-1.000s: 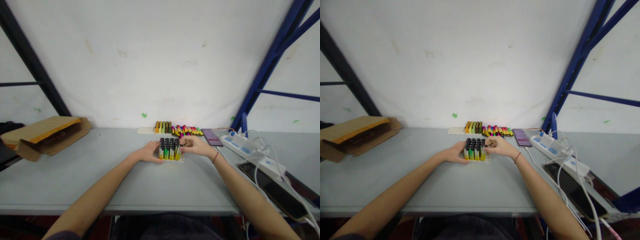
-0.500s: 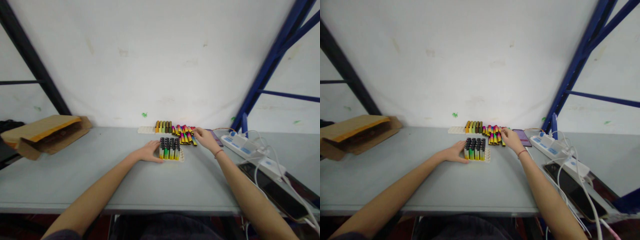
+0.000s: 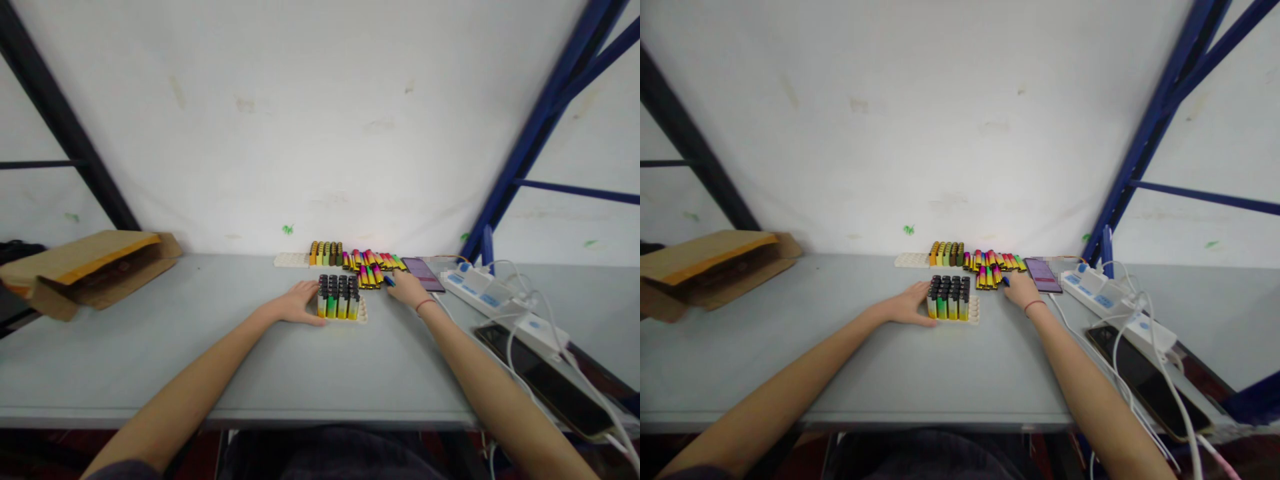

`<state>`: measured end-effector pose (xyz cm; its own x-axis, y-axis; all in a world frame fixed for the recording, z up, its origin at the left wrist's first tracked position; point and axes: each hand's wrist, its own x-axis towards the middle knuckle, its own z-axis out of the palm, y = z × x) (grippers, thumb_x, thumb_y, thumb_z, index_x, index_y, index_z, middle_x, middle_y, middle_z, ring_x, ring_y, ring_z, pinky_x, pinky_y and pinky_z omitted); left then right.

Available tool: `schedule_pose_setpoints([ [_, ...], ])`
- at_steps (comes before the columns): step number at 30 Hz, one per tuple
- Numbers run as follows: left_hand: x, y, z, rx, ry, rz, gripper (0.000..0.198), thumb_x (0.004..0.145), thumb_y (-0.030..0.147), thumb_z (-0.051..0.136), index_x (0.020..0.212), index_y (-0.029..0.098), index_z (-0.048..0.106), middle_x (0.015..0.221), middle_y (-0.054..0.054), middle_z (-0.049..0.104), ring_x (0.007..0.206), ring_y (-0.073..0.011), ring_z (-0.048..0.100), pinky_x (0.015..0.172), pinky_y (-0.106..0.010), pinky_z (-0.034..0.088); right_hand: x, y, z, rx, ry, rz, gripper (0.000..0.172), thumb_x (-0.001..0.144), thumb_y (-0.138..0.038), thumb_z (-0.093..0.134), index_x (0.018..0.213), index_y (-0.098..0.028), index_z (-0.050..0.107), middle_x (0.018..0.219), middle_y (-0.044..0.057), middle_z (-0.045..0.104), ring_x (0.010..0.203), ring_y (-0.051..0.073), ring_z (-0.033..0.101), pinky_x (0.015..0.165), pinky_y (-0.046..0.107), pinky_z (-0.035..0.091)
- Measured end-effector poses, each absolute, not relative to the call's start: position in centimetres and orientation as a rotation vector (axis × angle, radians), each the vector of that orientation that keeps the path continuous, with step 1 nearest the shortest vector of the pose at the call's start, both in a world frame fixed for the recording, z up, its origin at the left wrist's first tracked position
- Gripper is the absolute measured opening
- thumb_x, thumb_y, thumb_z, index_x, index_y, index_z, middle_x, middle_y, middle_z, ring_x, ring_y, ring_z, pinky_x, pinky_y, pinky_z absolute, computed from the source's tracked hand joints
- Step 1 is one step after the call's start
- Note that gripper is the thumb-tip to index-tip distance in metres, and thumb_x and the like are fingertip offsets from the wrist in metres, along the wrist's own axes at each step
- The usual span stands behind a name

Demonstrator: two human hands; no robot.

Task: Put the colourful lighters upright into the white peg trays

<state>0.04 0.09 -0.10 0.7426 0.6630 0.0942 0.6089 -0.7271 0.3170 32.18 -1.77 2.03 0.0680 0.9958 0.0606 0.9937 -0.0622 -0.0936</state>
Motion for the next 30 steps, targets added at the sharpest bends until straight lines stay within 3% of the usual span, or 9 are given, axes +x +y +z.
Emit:
schedule_pose_setpoints([
  [3, 0.0, 0.1, 0.0, 2.671, 0.995, 0.302, 0.098, 0.067, 0.070, 0.068, 0.141, 0.014, 0.037, 0.146, -0.017, 0.039, 0.134, -0.0382, 0.035, 0.113, -0.047, 0.024, 32.4, -1.5, 1.9, -2.197, -2.037, 0.116, 0.028, 0.085, -0.021, 0.046, 0.100, -0.010, 0.066, 0.103, 0.024, 0.067, 0.094, 0.033, 0.065, 0.076, 0.037, 0.046],
  [7, 0.1, 0.0, 0.0, 2.667, 0.994, 0.291, 0.099, 0.067, 0.069, 0.069, 0.140, 0.012, 0.038, 0.146, -0.019, 0.039, 0.134, -0.0384, 0.035, 0.113, -0.046, 0.024, 32.2, -1.3, 2.1, -2.032, -1.833, 0.174, 0.029, 0.089, -0.028, 0.041, 0.108, -0.013, 0.056, 0.094, 0.019, 0.067, 0.087, 0.030, 0.064, 0.070, 0.033, 0.043],
  [10, 0.1, 0.0, 0.0, 2.664, 1.006, 0.283, 0.100, 0.066, 0.069, 0.069, 0.141, 0.011, 0.037, 0.146, -0.019, 0.039, 0.134, -0.0382, 0.034, 0.114, -0.046, 0.023, 31.3, -1.5, 2.2, -1.768, -1.785, 0.336, 0.019, 0.089, -0.030, 0.041, 0.092, -0.017, 0.054, 0.082, 0.011, 0.064, 0.077, 0.024, 0.060, 0.066, 0.031, 0.042],
  [14, 0.0, 0.1, -0.2, 2.671, 1.007, 0.290, 0.100, 0.066, 0.071, 0.068, 0.142, 0.014, 0.036, 0.147, -0.017, 0.039, 0.134, -0.0375, 0.034, 0.113, -0.047, 0.024, 29.2, -2.1, 1.9, -1.452, -1.679, 0.707, 0.039, 0.092, -0.048, 0.033, 0.065, -0.022, 0.045, 0.057, 0.002, 0.048, 0.054, 0.018, 0.047, 0.055, 0.031, 0.038],
  [18, 0.0, 0.1, -0.1, 2.686, 0.998, 0.291, 0.099, 0.067, 0.071, 0.067, 0.142, 0.015, 0.036, 0.146, -0.017, 0.039, 0.134, -0.0373, 0.034, 0.113, -0.046, 0.024, 27.1, -2.6, 0.9, -1.232, -1.505, 0.989, 0.040, 0.089, -0.055, 0.038, 0.066, -0.023, 0.043, 0.057, -0.001, 0.045, 0.046, 0.014, 0.042, 0.045, 0.030, 0.035],
  [21, 0.1, 0.1, -0.1, 2.690, 0.989, 0.293, 0.099, 0.067, 0.071, 0.067, 0.141, 0.014, 0.037, 0.146, -0.018, 0.039, 0.134, -0.0377, 0.035, 0.113, -0.047, 0.024, 26.1, -2.9, 0.4, -1.177, -1.399, 1.048, 0.035, 0.085, -0.056, 0.047, 0.072, -0.023, 0.043, 0.059, -0.003, 0.046, 0.043, 0.013, 0.040, 0.040, 0.027, 0.033],
  [26, 0.1, 0.1, -0.2, 2.683, 1.004, 0.289, 0.101, 0.067, 0.071, 0.068, 0.142, 0.012, 0.036, 0.146, -0.019, 0.039, 0.134, -0.0380, 0.034, 0.113, -0.047, 0.024, 25.5, -3.2, 0.2, -1.207, -1.253, 1.163, 0.043, 0.086, -0.062, 0.037, 0.068, -0.023, 0.038, 0.047, -0.007, 0.027, 0.036, 0.010, 0.024, 0.036, 0.025, 0.019],
  [28, 0.1, 0.1, -0.1, 2.683, 1.001, 0.287, 0.101, 0.067, 0.070, 0.068, 0.142, 0.011, 0.036, 0.146, -0.019, 0.039, 0.134, -0.0384, 0.034, 0.114, -0.047, 0.023, 25.7, -3.1, 0.0, -1.276, -1.283, 1.053, 0.041, 0.084, -0.061, 0.042, 0.067, -0.023, 0.038, 0.047, -0.007, 0.029, 0.039, 0.010, 0.026, 0.038, 0.026, 0.022],
  [30, 0.0, 0.0, -0.1, 2.686, 0.991, 0.294, 0.101, 0.067, 0.070, 0.068, 0.142, 0.011, 0.036, 0.146, -0.019, 0.039, 0.135, -0.0385, 0.034, 0.114, -0.047, 0.023, 25.9, -2.9, -0.2, -1.296, -1.376, 0.795, 0.035, 0.079, -0.055, 0.054, 0.073, -0.022, 0.042, 0.055, -0.005, 0.041, 0.048, 0.013, 0.038, 0.046, 0.026, 0.032],
])
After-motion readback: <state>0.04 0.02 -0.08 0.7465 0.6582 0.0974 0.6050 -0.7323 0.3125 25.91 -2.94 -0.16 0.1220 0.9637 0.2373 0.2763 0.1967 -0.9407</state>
